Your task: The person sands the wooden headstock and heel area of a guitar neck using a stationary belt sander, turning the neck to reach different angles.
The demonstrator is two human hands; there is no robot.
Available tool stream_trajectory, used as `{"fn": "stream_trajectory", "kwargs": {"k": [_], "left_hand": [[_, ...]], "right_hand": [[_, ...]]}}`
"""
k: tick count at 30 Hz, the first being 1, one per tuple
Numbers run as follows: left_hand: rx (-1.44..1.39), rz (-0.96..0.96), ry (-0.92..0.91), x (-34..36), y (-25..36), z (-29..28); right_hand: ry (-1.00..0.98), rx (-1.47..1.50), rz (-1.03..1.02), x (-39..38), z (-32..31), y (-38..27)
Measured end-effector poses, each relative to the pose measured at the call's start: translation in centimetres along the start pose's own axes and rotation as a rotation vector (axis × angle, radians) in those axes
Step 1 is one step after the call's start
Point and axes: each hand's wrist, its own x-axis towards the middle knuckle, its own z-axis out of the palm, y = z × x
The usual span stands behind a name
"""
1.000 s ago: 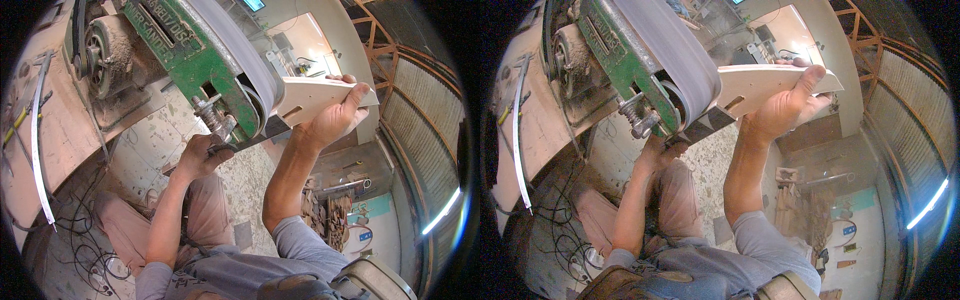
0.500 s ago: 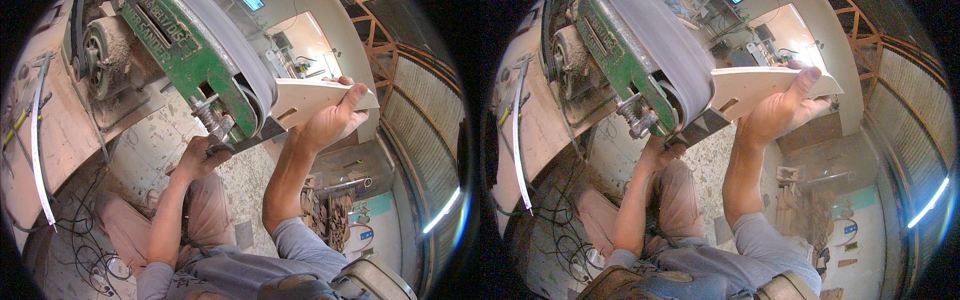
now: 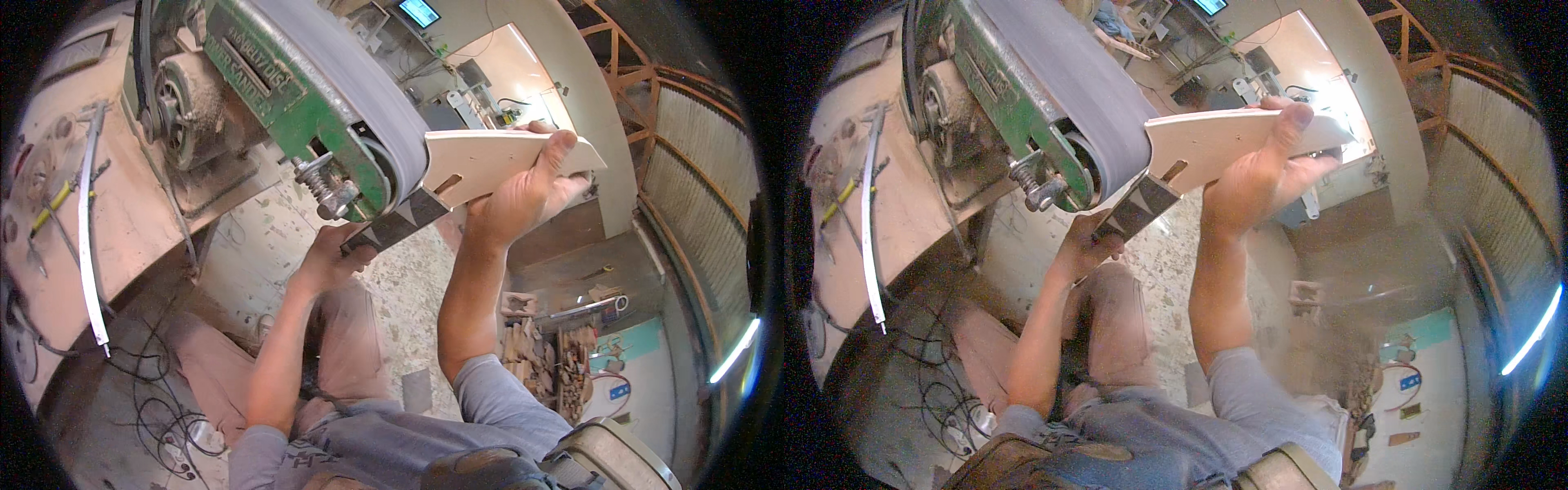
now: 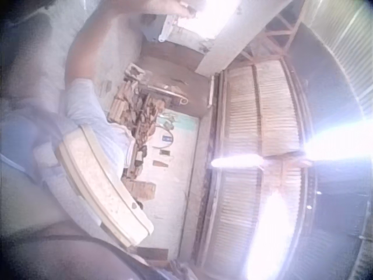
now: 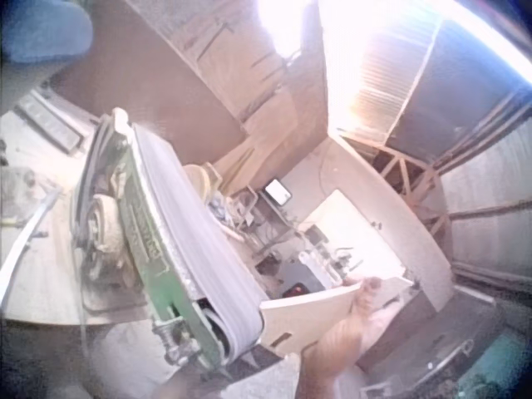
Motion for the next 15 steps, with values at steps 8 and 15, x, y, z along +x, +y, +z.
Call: {"fn": "stream_trajectory", "kwargs": {"k": [8, 15], "left_hand": [[0.592, 0.052, 0.269, -0.1, 7.6, 1.9], [0.705, -0.047, 0.279, 0.0, 7.7, 0.3]], "right_hand": [[-0.087, 0.555, 0.311, 6.7, -4.1, 4.0], [-0.104, 0.510, 0.361, 6.6, -2.4, 2.6]]}}
